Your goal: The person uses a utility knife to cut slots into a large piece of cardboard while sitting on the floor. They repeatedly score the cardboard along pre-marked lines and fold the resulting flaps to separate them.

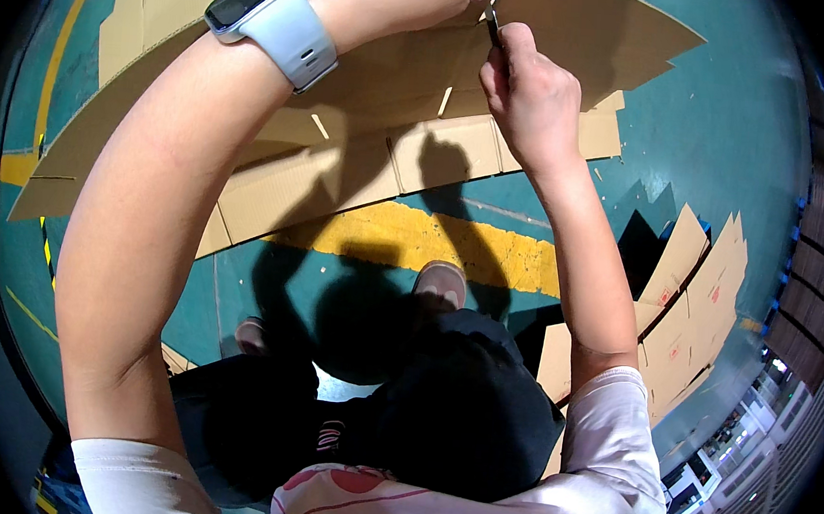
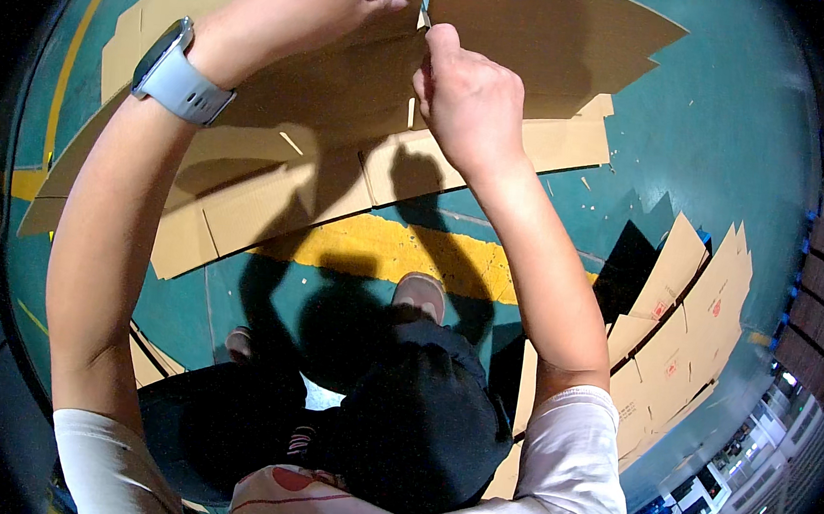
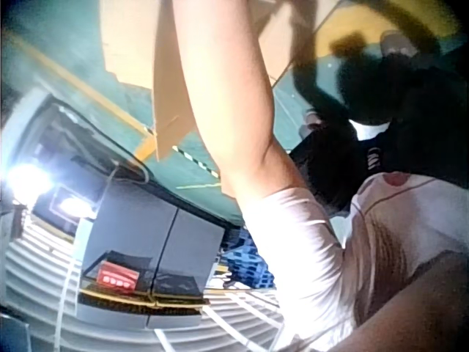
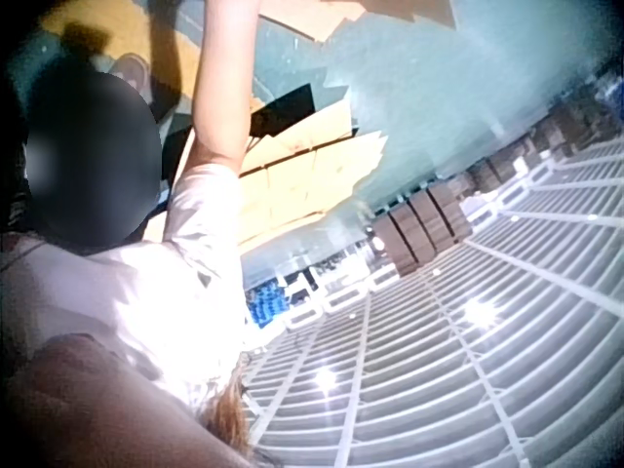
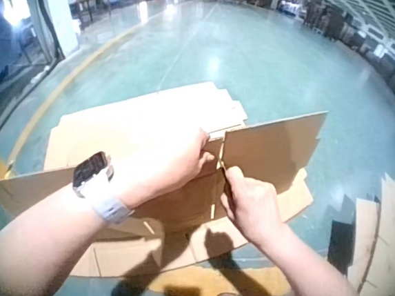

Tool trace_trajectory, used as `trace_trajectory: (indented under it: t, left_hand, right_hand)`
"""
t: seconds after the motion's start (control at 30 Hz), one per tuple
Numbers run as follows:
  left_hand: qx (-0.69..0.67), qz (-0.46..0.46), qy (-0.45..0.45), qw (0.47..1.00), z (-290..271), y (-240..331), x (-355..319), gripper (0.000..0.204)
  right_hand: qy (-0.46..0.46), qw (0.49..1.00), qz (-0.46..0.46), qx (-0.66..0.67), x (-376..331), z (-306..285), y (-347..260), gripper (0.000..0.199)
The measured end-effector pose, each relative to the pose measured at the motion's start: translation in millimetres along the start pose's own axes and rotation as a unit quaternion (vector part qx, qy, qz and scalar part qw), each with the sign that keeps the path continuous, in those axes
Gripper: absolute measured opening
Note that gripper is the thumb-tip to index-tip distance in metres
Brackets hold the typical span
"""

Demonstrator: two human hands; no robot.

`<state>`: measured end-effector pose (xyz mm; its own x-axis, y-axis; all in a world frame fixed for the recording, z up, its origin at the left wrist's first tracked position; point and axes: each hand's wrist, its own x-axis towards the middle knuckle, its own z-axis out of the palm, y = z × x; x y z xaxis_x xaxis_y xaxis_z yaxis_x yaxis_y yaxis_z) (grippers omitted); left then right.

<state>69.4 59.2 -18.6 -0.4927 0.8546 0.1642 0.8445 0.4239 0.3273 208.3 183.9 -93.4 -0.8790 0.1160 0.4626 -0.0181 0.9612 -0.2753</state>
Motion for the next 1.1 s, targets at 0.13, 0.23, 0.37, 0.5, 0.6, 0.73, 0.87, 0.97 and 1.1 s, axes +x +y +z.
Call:
trace_trajectory:
  t: [0.13,0.23,0.37,0.5,0.6,0.73,0.87,0.97,1.1]
  left_hand:
    - [-0.012,-0.022,-0.013,1.0,-3.7,-0.1,-0.9,0.017]
    - [-0.039,-0.016,-0.008,0.999,-4.4,1.9,-2.4,0.016]
    - [-0.004,0.019,0.02,1.0,-7.8,4.4,-7.7,0.016]
    - [-0.012,0.018,0.019,1.0,-9.8,6.5,-8.0,0.016]
    - [-0.024,0.0,0.014,1.0,-7.8,5.7,-6.9,0.016]
    - [-0.025,0.008,0.002,1.0,-9.4,5.5,-6.8,0.016]
    - [-0.027,0.006,0.009,1.0,-7.3,9.5,-6.0,0.018]
    - [-0.002,0.007,0.009,1.0,-6.8,5.2,-5.2,0.019]
    - [0.026,-0.006,-0.025,0.999,-19.3,7.4,-7.3,0.022]
  right_hand:
    - [-0.008,1.0,0.01,0.005,-1.4,0.5,-3.8,0.018]
    - [-0.006,1.0,0.01,0.003,-5.9,1.4,-1.4,0.018]
    - [-0.009,1.0,0.015,0.011,-11.6,0.8,-2.7,0.019]
    - [-0.006,1.0,0.015,0.012,-17.4,0.8,-3.3,0.018]
    - [-0.013,1.0,0.024,0.013,-21.2,-0.6,-5.8,0.018]
    - [-0.019,0.999,0.037,0.025,-27.8,-0.5,-7.0,0.018]
    - [-0.018,0.999,0.04,0.031,-31.7,-2.8,-6.2,0.018]
    - [-0.023,0.999,0.027,0.037,-37.0,-5.0,-9.8,0.019]
    - [-0.132,0.989,0.06,0.038,-76.4,-7.6,-23.1,0.019]
